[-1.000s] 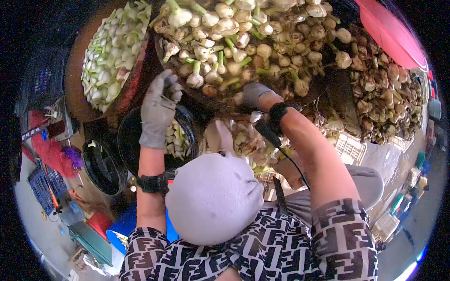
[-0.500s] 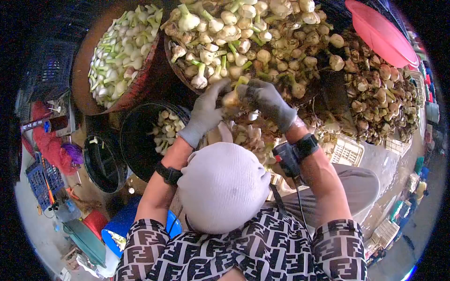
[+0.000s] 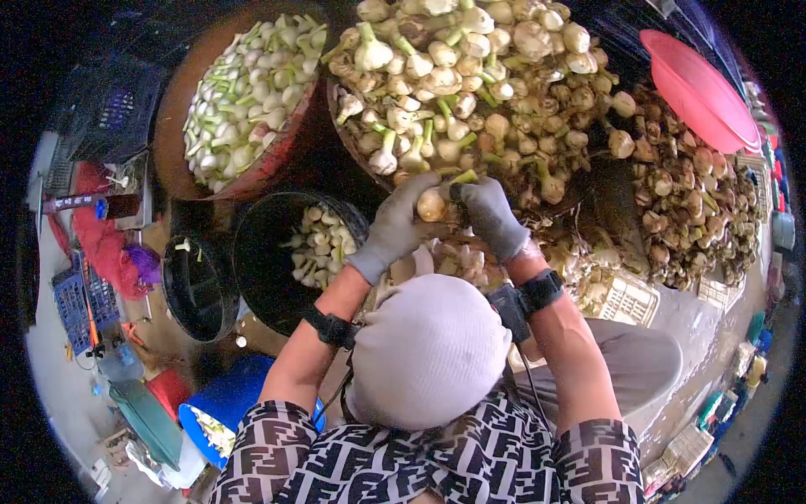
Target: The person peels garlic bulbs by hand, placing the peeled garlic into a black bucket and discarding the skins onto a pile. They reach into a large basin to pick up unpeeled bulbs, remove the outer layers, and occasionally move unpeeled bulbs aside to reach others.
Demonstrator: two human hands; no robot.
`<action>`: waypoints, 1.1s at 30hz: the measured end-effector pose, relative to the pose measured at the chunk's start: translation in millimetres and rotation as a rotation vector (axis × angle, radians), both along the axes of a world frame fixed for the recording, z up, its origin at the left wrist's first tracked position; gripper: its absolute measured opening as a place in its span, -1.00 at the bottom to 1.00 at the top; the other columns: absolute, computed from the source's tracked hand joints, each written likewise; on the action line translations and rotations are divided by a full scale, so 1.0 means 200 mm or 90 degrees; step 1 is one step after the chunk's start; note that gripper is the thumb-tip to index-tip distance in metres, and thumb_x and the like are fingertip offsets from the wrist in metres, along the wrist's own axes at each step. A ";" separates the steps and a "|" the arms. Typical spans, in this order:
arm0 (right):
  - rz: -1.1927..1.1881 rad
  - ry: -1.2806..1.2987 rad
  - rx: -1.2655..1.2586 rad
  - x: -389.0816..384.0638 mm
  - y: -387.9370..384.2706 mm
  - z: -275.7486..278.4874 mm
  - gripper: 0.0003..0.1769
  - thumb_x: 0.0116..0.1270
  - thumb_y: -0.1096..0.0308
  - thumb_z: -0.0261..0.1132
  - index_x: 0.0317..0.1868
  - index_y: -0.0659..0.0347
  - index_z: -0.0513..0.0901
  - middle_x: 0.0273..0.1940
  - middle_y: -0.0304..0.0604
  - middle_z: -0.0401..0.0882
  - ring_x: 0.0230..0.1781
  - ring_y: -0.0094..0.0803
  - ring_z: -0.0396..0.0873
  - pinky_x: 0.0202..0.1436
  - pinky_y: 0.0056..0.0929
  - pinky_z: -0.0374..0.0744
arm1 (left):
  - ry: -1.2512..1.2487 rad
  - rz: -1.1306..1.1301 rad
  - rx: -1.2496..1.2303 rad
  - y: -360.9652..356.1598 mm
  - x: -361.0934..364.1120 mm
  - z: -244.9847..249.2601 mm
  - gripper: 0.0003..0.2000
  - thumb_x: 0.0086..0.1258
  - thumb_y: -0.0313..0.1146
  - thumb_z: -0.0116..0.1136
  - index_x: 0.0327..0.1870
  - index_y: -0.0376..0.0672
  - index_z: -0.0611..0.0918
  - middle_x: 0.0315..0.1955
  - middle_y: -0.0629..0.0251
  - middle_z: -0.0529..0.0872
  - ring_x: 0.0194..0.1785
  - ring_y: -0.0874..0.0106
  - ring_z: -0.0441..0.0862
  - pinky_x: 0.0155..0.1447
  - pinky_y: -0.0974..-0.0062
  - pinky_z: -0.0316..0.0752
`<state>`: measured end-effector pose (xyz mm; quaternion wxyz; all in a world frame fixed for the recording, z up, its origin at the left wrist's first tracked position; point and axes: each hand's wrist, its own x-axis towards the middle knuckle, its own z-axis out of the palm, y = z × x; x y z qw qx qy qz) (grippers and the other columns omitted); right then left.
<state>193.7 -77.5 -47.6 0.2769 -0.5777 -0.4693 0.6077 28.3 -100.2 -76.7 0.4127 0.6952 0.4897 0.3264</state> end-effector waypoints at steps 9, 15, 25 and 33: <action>-0.047 0.111 -0.061 -0.01 0.01 -0.03 -0.83 0.01 0.46 0.28 -0.32 0.28 0.61 -0.45 -0.17 0.57 -0.50 -0.44 0.52 -0.38 -0.52 0.48 | -0.500 0.160 -0.421 0.05 -0.08 -0.03 -0.60 0.37 -0.17 -0.05 0.10 -0.26 0.40 0.05 0.28 0.48 0.06 0.48 0.44 0.18 0.51 0.32; 0.102 -0.107 0.296 0.01 0.02 -0.07 -0.81 0.09 0.44 0.26 -0.24 0.26 0.60 -0.36 -0.20 0.58 -0.39 -0.42 0.51 -0.22 -0.54 0.47 | -0.552 0.164 -0.327 0.08 -0.05 0.08 -0.59 0.37 -0.04 -0.05 -0.02 -0.23 0.49 -0.23 0.34 0.59 -0.12 0.53 0.50 0.02 0.56 0.38; 0.066 -0.014 0.273 0.07 -0.06 -0.01 -0.80 0.12 0.54 0.14 -0.23 0.32 0.59 -0.34 -0.24 0.61 -0.37 -0.51 0.54 -0.24 -0.58 0.50 | -0.356 0.290 -0.229 0.09 -0.06 0.07 -0.53 0.26 0.06 0.03 -0.16 -0.27 0.57 -0.36 0.24 0.65 -0.29 0.40 0.59 -0.14 0.50 0.47; -0.087 0.259 -0.026 0.06 -0.07 0.03 -0.86 0.15 0.50 0.12 -0.30 0.37 0.55 -0.41 -0.25 0.56 -0.41 -0.48 0.53 -0.28 -0.62 0.49 | 0.132 0.196 -0.075 0.13 -0.06 0.20 -0.65 0.04 -0.14 0.34 -0.37 -0.28 0.59 -0.47 0.05 0.64 -0.41 0.26 0.62 -0.29 0.40 0.47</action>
